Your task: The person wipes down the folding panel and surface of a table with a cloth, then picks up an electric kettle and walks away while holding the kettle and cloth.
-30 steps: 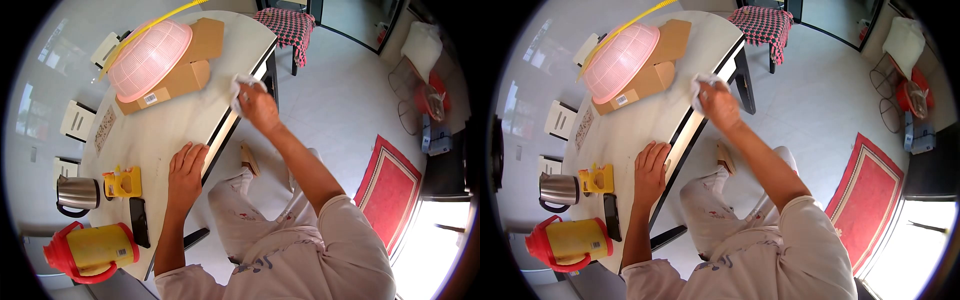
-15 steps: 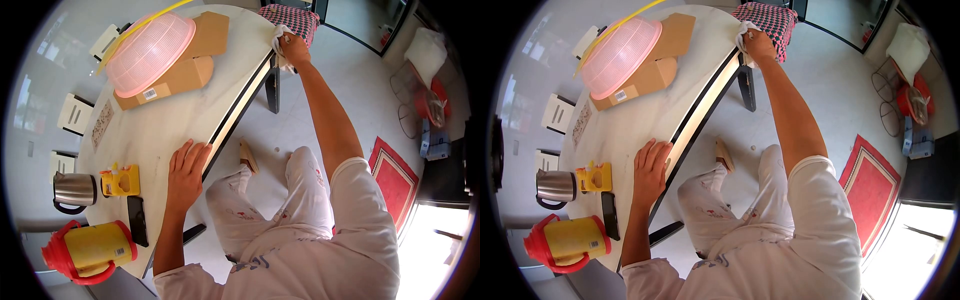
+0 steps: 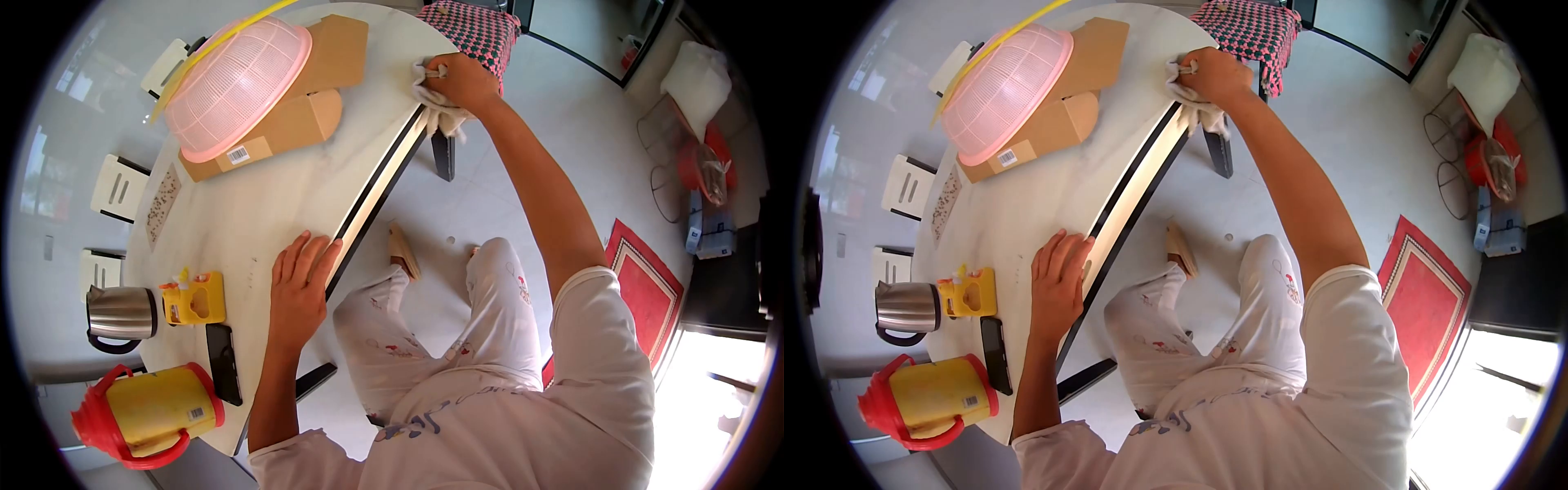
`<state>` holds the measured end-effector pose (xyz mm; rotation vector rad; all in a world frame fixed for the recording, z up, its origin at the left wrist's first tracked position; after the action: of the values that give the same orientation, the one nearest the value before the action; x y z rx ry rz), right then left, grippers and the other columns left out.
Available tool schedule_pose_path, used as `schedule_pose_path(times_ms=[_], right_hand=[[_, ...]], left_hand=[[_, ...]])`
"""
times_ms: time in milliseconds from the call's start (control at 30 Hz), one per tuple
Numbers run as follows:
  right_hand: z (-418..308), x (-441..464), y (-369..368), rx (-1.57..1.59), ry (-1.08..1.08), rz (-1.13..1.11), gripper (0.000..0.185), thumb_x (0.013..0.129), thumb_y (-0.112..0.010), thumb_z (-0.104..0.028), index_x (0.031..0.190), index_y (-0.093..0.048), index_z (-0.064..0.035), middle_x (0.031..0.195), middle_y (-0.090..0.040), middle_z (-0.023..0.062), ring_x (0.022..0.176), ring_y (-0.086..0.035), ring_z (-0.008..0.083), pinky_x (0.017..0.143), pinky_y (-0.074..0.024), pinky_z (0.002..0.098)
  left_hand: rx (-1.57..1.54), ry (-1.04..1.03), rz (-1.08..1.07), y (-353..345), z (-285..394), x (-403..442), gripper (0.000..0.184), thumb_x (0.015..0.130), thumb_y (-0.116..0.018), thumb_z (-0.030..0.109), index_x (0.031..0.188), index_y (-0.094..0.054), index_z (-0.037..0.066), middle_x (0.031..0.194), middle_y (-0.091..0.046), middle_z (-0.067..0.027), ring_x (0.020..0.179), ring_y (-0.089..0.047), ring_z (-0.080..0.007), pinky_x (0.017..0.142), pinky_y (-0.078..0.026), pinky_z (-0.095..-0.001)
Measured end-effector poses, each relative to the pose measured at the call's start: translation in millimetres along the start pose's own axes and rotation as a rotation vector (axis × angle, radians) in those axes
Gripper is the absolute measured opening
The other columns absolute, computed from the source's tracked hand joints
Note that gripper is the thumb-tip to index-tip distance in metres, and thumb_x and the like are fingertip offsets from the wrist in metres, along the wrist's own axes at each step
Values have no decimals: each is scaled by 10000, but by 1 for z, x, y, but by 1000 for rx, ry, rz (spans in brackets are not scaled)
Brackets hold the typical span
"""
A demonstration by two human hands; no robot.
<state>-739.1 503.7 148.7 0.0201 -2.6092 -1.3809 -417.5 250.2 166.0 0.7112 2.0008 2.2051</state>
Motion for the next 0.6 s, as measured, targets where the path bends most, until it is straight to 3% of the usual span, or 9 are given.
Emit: schedule_pose_path(times_ms=[67,167,300,400,500,600], right_hand=[[1,20,4,-93,7,30,392,787,-761,-434,1155,-758,-299,1108,-750,51,1038,-716,244,863,-553,402],[4,50,4,-245,-1,78,345,832,-738,-389,1162,-750,-291,1103,-751,48,1049,-713,257,855,-553,418],[-8,71,4,-425,94,278,254,940,-618,-286,1157,-749,-270,1278,-649,61,1222,-604,271,977,-499,435],[-5,91,-8,-463,136,313,279,977,-549,-263,1178,-742,-269,1339,-587,59,1270,-557,270,1021,-465,453],[-3,118,-24,-584,212,312,370,967,-563,-238,1315,-650,-329,1384,-551,45,1257,-573,279,1026,-468,489],[-6,128,-27,-603,234,214,386,971,-549,-244,1339,-638,-314,1371,-563,28,1270,-572,257,1021,-470,490]], left_hand=[[-2,14,-22,-3,-3,-1,494,880,-545,-22,1352,-593,115,1366,-546,-92,1317,-490,-347,1095,-376,-485],[-3,22,-21,-3,-3,-1,492,879,-542,-26,1347,-596,116,1360,-549,-92,1315,-492,-348,1093,-376,-488],[-4,27,-30,-3,-4,1,483,884,-539,-26,1342,-597,116,1354,-552,-88,1312,-496,-345,1089,-378,-493],[0,35,-34,-3,-4,1,471,890,-551,-22,1336,-600,122,1344,-560,-78,1307,-503,-338,1078,-389,-494],[22,36,-23,-4,-5,2,610,811,-550,-98,1369,-612,140,1352,-546,-57,1309,-501,-308,1075,-400,-465],[11,37,-25,-4,-4,2,600,815,-557,-90,1366,-615,141,1359,-543,-50,1319,-495,-298,1078,-399,-465]])
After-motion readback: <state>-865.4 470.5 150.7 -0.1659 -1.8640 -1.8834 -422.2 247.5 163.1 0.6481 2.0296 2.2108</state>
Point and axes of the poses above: each hand's wrist, its own x-axis towards the middle knuckle, its own y-axis out of the back of the hand, z = x × y, the point moved 7 cm from there along x, towards the middle knuckle
